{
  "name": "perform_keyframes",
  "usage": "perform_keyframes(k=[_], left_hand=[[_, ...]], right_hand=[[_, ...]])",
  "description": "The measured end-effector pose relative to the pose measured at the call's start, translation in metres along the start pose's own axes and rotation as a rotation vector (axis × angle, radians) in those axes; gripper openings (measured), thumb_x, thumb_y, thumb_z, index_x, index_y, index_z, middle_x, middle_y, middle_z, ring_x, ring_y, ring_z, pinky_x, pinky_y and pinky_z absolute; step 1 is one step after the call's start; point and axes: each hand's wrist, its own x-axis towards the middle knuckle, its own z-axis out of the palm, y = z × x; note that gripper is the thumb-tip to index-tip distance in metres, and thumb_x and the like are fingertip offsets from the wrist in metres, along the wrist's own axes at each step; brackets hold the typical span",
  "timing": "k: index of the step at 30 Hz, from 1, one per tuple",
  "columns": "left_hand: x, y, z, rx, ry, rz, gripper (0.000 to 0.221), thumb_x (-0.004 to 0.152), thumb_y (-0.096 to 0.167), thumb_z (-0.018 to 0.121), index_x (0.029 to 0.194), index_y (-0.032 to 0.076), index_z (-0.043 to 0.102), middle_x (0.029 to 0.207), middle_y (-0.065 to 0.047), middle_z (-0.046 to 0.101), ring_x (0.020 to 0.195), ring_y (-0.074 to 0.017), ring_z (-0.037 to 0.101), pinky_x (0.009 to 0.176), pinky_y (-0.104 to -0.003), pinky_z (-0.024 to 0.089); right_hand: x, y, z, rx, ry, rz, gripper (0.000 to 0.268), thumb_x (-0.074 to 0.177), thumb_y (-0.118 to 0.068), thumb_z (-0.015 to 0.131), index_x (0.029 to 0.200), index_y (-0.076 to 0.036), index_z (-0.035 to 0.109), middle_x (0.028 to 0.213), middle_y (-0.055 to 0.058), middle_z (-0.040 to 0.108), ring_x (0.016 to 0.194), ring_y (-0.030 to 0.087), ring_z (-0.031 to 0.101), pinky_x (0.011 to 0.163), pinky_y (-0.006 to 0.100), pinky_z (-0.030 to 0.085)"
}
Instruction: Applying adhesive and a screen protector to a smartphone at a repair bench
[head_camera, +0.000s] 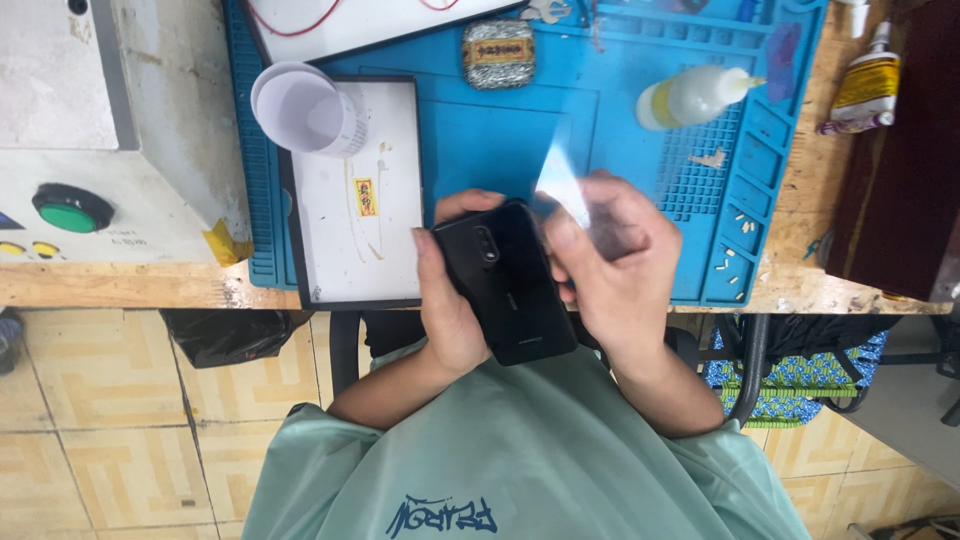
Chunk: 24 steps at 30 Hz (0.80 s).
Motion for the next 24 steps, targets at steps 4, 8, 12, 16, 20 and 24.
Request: perform_keyframes(k=[4,8,12,16,20,24], left_hand=[[-0.002,0.022,0.032,-0.24,-0.068,-0.046,0.061,0.115,0.069,0.024,0.141,0.019,0.049,0.101,-0.022,0.066,0.086,-0.0334,0.076,0.075,-0.045,0.069],[-0.006,0.024,0.032,-0.333,0.081,-0.153,0.063,0.109,0.071,0.041,0.139,0.018,0.055,0.104,-0.028,0.063,0.087,-0.0394,0.072,0.069,-0.051,0.065],[-0.004,0.023,0.025,-0.315,-0.001,-0.142,0.065,0.111,0.072,0.037,0.144,0.018,0.053,0.11,-0.027,0.062,0.093,-0.0377,0.073,0.075,-0.052,0.067],[-0.004,0.024,0.026,-0.334,0.068,-0.147,0.068,0.108,0.073,0.042,0.145,0.016,0.053,0.108,-0.025,0.065,0.091,-0.0393,0.074,0.073,-0.054,0.067],[-0.004,0.024,0.021,-0.364,-0.012,-0.157,0.067,0.112,0.07,0.041,0.148,0.015,0.052,0.114,-0.027,0.064,0.097,-0.0391,0.074,0.078,-0.054,0.068],[-0.002,0.024,0.02,-0.423,-0.013,-0.209,0.065,0.112,0.069,0.041,0.149,0.017,0.051,0.113,-0.03,0.063,0.096,-0.0398,0.074,0.077,-0.056,0.069]], right_hand=[[-0.005,-0.008,-0.026,-0.401,0.116,-0.311,0.04,0.115,-0.018,0.06,0.142,0.011,0.064,0.084,0.016,0.061,0.067,0.017,0.053,0.056,0.032,0.048],[0.008,-0.025,-0.036,-0.836,0.422,-0.423,0.031,0.122,-0.029,0.058,0.143,-0.007,0.052,0.131,0.011,0.053,0.116,0.026,0.055,0.099,0.039,0.046],[0.031,-0.011,-0.063,-1.148,0.185,-0.374,0.054,0.111,-0.031,0.089,0.145,-0.005,0.056,0.125,0.016,0.04,0.122,0.037,0.042,0.107,0.054,0.03],[0.034,-0.014,-0.057,-1.1,0.172,-0.407,0.038,0.111,-0.022,0.086,0.133,-0.006,0.059,0.126,0.013,0.048,0.118,0.038,0.052,0.11,0.056,0.032],[0.031,-0.011,-0.056,-0.86,0.154,-0.399,0.029,0.115,-0.002,0.082,0.129,-0.001,0.055,0.135,0.017,0.067,0.125,0.032,0.068,0.101,0.042,0.051],[0.022,-0.007,-0.059,-0.662,0.239,-0.431,0.041,0.116,0.002,0.079,0.145,-0.005,0.051,0.136,0.014,0.06,0.122,0.028,0.067,0.101,0.039,0.06]])
